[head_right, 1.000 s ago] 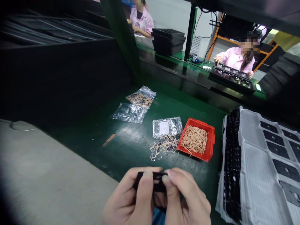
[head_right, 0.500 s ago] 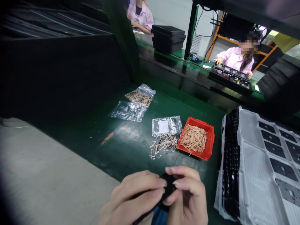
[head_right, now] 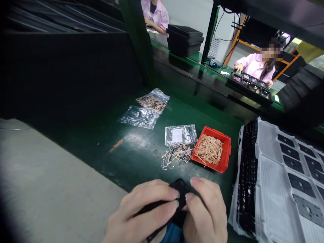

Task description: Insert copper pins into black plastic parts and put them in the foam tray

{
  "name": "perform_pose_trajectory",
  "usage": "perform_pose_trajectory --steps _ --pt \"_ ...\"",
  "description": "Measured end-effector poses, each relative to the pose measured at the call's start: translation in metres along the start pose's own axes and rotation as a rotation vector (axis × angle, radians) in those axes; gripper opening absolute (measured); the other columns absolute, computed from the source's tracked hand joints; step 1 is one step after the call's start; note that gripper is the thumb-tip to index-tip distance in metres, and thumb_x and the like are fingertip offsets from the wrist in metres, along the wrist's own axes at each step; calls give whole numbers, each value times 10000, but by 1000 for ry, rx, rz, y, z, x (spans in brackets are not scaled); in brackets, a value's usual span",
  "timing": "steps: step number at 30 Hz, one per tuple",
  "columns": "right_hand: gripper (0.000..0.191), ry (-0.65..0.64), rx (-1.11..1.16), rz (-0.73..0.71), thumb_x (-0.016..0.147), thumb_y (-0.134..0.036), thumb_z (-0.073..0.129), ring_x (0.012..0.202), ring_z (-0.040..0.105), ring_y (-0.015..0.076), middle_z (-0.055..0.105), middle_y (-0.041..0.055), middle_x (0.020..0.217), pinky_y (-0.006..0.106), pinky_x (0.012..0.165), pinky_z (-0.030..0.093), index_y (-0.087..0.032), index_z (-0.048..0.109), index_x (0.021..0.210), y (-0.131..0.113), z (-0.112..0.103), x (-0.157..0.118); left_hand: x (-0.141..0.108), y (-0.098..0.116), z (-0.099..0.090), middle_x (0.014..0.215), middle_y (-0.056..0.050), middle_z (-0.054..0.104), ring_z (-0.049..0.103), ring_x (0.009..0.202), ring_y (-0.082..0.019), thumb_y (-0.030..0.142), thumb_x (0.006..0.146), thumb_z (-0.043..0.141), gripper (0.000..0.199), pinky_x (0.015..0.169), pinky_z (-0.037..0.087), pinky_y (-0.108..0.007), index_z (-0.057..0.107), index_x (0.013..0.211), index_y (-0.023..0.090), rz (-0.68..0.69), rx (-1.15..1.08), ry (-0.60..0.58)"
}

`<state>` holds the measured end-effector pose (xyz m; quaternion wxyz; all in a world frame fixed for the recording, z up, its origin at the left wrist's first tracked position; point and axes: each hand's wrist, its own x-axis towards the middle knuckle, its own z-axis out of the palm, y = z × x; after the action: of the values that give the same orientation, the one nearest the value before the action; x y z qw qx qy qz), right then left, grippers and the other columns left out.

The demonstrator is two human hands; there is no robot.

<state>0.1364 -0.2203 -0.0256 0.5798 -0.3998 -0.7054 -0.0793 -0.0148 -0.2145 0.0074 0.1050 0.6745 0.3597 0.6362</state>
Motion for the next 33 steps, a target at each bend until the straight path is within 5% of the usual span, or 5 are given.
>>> perform_pose_trajectory --steps 10,16,24,27,33 --pt "253 4 -121 -183 974 -32 682 886 731 137 736 -3 840 295 756 673 -140 650 747 0 -6 14 -33 1 39 847 -26 728 657 607 -99 305 1095 608 256 551 576 -224 687 893 169 -85 -173 241" --pt "324 107 -89 -121 1010 -129 639 788 711 133 719 -25 750 306 705 656 -204 650 695 1 -1 10 -30 -3 25 899 -61 744 702 652 -122 247 1088 602 152 597 596 -234 701 992 181 -165 -385 67" --pt "72 59 -8 63 1057 -194 633 768 768 153 721 -25 821 334 667 708 -249 679 1049 7 -8 3 -27 -9 28 867 -41 729 709 636 -114 291 1090 612 236 558 569 -215 741 923 185 -108 -272 109" --pt "213 -72 -22 134 1091 -160 522 665 775 147 746 -33 762 326 669 725 -249 673 1211 3 -10 6 -26 -8 28 898 -40 709 726 707 -118 241 1085 618 201 596 584 -205 763 957 188 -128 -267 28" --pt "214 -81 63 201 1042 -86 546 756 821 166 753 9 758 254 660 705 -215 673 927 6 -18 -2 -19 -16 23 783 -15 655 635 578 -84 277 1123 554 273 497 495 -197 757 971 177 -175 -232 -127"
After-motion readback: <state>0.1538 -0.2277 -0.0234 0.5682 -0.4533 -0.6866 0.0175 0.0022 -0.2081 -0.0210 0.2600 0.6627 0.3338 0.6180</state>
